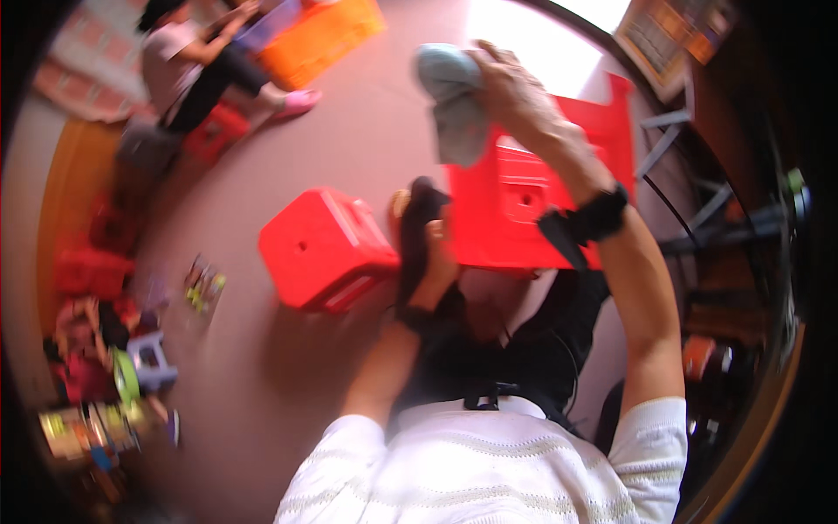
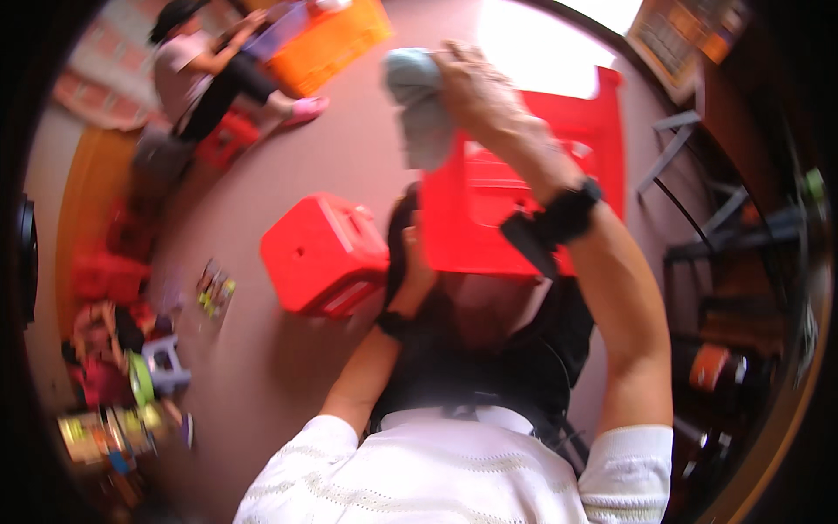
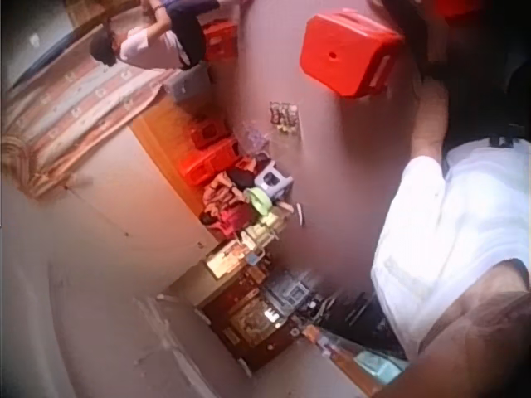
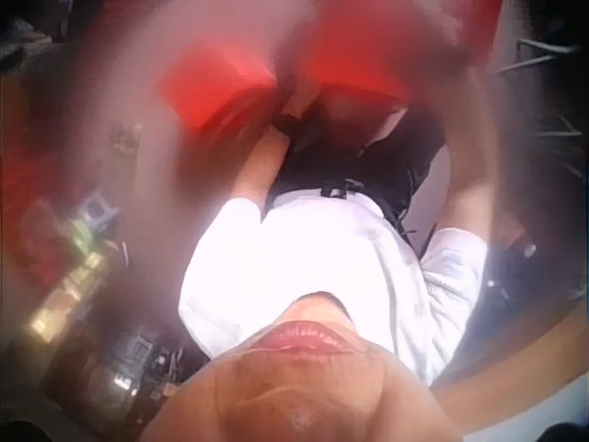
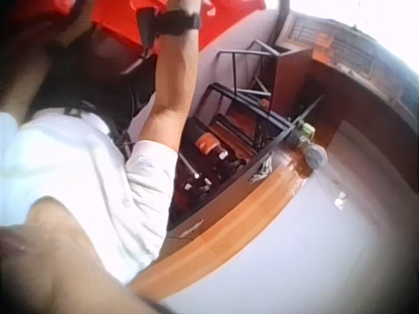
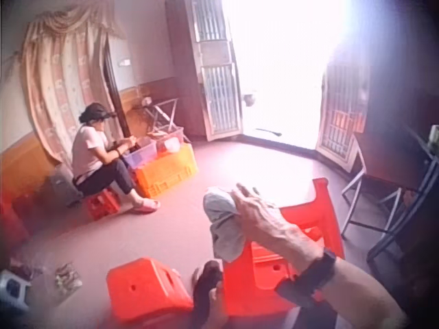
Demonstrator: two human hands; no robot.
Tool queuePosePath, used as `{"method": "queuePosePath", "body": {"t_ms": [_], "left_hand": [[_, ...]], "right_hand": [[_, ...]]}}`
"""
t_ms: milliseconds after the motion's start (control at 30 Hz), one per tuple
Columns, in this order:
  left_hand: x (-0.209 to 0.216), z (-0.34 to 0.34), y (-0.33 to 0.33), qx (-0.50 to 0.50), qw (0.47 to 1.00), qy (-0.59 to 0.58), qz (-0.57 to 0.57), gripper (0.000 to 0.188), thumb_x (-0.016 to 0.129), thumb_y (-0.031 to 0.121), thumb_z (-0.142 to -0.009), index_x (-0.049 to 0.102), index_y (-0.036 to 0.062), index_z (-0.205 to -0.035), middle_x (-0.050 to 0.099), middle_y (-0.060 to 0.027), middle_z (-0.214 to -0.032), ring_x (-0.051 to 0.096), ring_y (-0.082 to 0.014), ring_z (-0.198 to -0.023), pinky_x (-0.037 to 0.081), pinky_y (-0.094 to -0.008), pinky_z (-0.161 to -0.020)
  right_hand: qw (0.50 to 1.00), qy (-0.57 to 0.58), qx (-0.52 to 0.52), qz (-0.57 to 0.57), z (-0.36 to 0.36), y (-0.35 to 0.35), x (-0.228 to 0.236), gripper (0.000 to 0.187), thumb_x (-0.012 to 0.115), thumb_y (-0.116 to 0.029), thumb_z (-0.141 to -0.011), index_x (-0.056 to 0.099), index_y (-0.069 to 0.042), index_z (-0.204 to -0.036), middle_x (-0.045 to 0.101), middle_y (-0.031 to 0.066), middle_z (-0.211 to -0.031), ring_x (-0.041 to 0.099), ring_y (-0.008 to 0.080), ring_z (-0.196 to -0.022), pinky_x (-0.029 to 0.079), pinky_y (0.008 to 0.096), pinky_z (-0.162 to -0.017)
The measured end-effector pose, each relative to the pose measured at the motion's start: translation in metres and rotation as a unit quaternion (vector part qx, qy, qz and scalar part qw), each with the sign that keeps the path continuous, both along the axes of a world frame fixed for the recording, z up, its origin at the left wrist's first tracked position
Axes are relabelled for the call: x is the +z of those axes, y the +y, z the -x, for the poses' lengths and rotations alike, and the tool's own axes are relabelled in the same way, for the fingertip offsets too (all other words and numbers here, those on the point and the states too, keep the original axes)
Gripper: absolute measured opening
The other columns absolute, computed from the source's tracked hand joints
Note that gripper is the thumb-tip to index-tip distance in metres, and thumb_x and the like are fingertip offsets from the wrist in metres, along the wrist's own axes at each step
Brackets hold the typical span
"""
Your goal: Cleaning a red plastic stool with a cloth.
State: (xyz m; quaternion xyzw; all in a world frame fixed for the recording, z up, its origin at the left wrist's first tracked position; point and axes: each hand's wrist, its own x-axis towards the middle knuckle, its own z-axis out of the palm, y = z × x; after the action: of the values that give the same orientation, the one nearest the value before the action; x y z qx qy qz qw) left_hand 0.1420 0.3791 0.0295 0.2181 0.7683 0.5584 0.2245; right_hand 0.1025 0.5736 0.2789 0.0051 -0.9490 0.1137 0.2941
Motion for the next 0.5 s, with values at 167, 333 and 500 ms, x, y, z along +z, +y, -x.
{"method": "queuePosePath", "body": {"t_ms": [167, 333, 500], "left_hand": [[0.046, -0.028, 0.039, 0.147, 0.94, -0.078, -0.298, 0.055, 0.04, 0.046, -0.099, 0.024, 0.0147, -0.056, 0.023, 0.0091, -0.053, 0.02, -0.0027, -0.052, 0.017, -0.03, -0.044], [0.063, -0.027, 0.029, 0.132, 0.95, -0.075, -0.273, 0.054, 0.04, 0.05, -0.097, 0.021, 0.0163, -0.06, 0.023, 0.0104, -0.055, 0.02, -0.0019, -0.052, 0.014, -0.0277, -0.045], [0.073, -0.029, 0.028, 0.134, 0.948, -0.091, -0.273, 0.055, 0.04, 0.052, -0.097, 0.022, 0.0158, -0.059, 0.025, 0.0102, -0.055, 0.02, -0.0015, -0.052, 0.015, -0.0273, -0.044]], "right_hand": [[0.995, -0.101, 0.004, -0.011, -0.025, 0.004, 0.025, 0.047, 0.062, -0.006, -0.079, 0.049, -0.004, -0.123, 0.053, 0.0116, -0.125, 0.052, 0.0342, -0.111, 0.044, 0.0441, -0.097], [0.989, -0.132, 0.065, -0.021, -0.047, 0.011, 0.028, 0.054, 0.064, -0.004, -0.076, 0.047, -0.003, -0.127, 0.049, 0.0106, -0.134, 0.049, 0.0323, -0.117, 0.042, 0.0443, -0.1], [0.991, -0.137, 0.011, -0.004, -0.089, 0.035, 0.026, 0.055, 0.062, 0.002, -0.074, 0.05, -0.005, -0.127, 0.051, 0.0076, -0.133, 0.049, 0.0279, -0.12, 0.042, 0.0406, -0.102]]}}
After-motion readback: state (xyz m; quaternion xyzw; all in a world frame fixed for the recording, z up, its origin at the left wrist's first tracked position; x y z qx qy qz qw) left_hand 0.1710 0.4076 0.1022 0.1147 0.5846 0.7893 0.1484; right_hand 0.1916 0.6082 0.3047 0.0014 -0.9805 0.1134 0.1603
